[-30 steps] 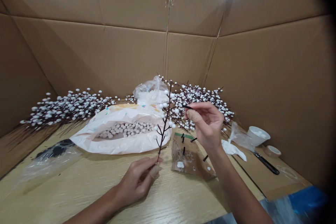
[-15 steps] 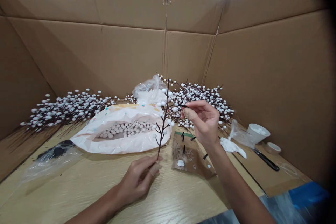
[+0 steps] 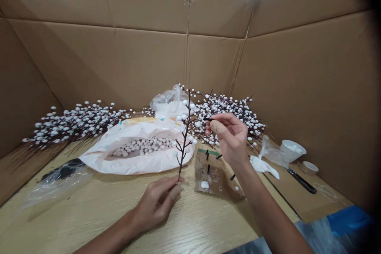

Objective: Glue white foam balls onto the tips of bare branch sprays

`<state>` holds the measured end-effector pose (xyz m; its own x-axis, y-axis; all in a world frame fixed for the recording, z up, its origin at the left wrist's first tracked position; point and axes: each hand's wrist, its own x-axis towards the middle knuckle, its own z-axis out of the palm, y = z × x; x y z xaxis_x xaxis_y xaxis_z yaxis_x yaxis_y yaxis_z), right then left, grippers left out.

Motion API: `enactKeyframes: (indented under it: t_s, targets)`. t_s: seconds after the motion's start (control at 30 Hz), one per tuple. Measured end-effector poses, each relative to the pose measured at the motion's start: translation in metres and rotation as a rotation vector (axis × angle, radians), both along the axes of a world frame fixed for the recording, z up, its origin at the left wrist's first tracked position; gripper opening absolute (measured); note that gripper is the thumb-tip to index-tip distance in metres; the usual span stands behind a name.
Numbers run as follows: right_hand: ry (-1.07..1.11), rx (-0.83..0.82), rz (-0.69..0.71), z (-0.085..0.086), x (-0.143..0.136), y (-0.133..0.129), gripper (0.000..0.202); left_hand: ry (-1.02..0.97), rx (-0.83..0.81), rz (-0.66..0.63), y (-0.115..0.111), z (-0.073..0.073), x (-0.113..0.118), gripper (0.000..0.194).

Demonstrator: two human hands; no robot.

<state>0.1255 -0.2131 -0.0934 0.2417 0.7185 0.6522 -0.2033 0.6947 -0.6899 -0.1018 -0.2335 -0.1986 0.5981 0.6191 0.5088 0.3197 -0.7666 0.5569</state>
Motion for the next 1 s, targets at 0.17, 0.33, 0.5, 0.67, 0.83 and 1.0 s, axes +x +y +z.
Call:
enactKeyframes:
  t_s: [0.17,0.33,0.5,0.67,0.83,1.0]
  targets:
    - [0.089,-0.014,0.020,0.0066,-0.0004,-0.0034,0.009,0.004,-0.029,-0.009,-0.0005,0.0007,-0.0004,0.023]
    - [0.072,-0.024,0.047,0.0072,-0.0005,-0.0052,0.009,0.011,-0.038,-0.019,-0.0015,0.0020,-0.0009,0.022]
    - [0.090,-0.024,0.067,0.0076,-0.0002,-0.0046,0.009,0.013,-0.034,-0.038,-0.0012,0.0029,-0.0011,0.023]
    - [0.079,0.015,0.103,0.0066,-0.0003,-0.0042,0.011,0.034,-0.043,-0.032,-0.0006,0.0022,-0.0009,0.022]
    - [0.053,0.029,0.127,0.0032,-0.0007,-0.0034,0.012,0.063,-0.055,-0.036,-0.0002,0.0022,-0.0010,0.022]
    - [0.042,0.041,0.134,0.0020,-0.0008,-0.0023,0.014,0.063,-0.052,-0.041,0.0001,0.0024,-0.0001,0.022]
